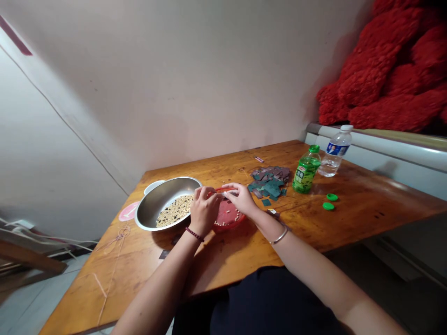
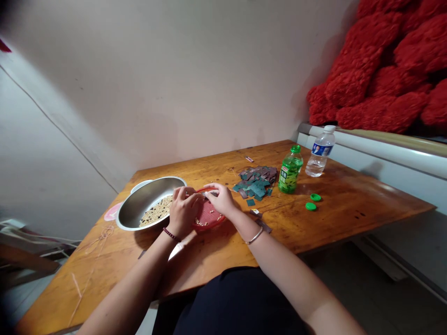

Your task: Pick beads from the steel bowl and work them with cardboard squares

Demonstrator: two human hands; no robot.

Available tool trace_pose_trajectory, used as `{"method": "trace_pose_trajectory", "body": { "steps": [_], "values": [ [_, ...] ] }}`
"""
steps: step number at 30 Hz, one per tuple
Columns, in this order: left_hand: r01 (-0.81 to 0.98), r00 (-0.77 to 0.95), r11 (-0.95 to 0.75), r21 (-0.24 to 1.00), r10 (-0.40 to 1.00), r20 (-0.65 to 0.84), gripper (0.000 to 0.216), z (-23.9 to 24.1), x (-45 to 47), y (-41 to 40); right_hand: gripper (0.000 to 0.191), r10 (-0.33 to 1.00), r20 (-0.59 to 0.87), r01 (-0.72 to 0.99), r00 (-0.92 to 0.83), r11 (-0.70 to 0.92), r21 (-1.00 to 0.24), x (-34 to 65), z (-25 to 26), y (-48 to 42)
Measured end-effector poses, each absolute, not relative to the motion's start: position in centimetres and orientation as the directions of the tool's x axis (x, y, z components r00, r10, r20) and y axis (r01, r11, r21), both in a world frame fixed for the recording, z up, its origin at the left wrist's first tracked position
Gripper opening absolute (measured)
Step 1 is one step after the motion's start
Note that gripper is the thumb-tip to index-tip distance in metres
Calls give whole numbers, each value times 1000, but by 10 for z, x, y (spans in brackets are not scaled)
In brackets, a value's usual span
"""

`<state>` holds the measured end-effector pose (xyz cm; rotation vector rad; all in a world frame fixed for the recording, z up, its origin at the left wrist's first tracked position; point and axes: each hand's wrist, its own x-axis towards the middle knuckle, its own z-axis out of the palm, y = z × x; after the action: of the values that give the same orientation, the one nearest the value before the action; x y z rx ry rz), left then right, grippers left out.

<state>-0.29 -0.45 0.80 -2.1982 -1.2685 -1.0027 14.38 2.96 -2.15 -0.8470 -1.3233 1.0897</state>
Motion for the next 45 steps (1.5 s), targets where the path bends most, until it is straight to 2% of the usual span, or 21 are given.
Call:
{"method": "trace_pose_trajectory", "body": {
  "steps": [8, 27, 30, 38, 45],
  "values": [
    [867, 208, -480, 135, 595, 777, 16, 7, -5, -1, 32, 954, 288, -152, -82, 274, -950, 144, -23, 31],
    [867, 188, -474, 153, 596, 780, 14, 8, -5, -2, 28, 960, 276, -125, -40, 270, -955, 146, -18, 30],
    [859, 156, -477, 185, 588, 794, 13, 8, -4, -2, 25, 962, 274, -105, -9, 272, -957, 147, -17, 31],
    [765, 204, -538, 353, 723, 660, 17, 6, -1, -3, 25, 942, 336, -169, -30, 326, -930, 147, -16, 31],
    [788, 193, -516, 337, 725, 661, 16, 2, -2, -2, 26, 927, 375, -120, 8, 374, -920, 147, -17, 30]
  ]
}}
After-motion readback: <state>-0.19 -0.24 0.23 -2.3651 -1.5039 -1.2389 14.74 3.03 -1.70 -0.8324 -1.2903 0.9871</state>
